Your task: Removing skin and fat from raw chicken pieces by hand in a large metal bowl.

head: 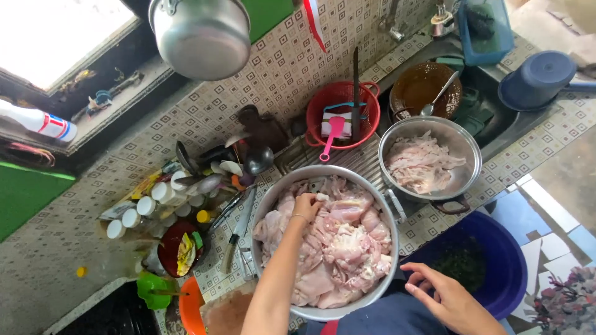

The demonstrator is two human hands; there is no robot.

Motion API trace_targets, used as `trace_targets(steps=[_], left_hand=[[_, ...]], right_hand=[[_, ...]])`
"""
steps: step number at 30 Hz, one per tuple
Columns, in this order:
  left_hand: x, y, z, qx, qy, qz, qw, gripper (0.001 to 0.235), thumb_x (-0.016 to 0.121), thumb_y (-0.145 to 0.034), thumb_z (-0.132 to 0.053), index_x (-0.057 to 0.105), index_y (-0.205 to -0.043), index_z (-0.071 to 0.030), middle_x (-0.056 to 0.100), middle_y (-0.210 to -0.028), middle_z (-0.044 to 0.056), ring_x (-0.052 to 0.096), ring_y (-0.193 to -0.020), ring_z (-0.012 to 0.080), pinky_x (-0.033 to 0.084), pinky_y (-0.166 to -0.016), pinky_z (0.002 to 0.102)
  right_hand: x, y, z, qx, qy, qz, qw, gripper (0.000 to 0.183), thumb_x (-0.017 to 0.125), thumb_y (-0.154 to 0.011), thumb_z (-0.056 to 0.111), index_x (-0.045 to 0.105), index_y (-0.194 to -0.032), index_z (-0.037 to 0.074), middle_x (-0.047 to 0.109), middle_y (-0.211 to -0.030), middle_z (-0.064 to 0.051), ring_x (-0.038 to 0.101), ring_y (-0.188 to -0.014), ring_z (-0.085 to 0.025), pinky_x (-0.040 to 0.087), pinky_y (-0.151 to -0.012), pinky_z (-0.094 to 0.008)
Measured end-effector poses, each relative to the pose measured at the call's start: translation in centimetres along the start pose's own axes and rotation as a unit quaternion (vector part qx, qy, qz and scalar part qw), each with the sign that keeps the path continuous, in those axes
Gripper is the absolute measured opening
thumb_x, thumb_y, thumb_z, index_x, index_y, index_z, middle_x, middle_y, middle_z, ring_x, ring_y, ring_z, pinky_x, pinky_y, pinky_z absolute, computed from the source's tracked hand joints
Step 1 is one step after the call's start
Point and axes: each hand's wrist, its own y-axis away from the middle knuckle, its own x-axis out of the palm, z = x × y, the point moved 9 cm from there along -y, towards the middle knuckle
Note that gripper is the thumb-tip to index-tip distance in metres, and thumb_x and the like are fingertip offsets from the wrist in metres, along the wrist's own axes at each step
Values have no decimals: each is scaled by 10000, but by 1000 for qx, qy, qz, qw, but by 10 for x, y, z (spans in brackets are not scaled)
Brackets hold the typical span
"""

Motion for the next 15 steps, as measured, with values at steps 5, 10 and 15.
trace_targets(steps=[5,10,15], left_hand=[[-56,23,-19,-155,-89,53,982,403,534,-987,-295,576,-1381,-227,653,-1265,141,621,-1130,367,517,-894,503],[-12,-21,-22,64,-107,-96,987,330,658,-774,-303,740,-1092,-268,681,-1144,59,584,-1066,343,431,-899,548],[49,-17,-22,-132,21,-17,991,431,718,-767,-540,747,-1003,-181,771,-977,24,717,-945,249,524,-814,393]], right_hand=[[0,-9,16,0,43,23,999,401,626,-925,353,615,-1326,346,755,-1040,118,703,-771,-47,561,-795,-210],[-4,-10,47,2,83,46,995,416,623,-930,388,605,-1346,387,746,-1019,122,674,-853,-35,539,-788,-213],[-3,-14,35,-56,58,10,997,388,642,-914,365,644,-1301,352,736,-938,114,684,-797,-30,546,-778,-199]])
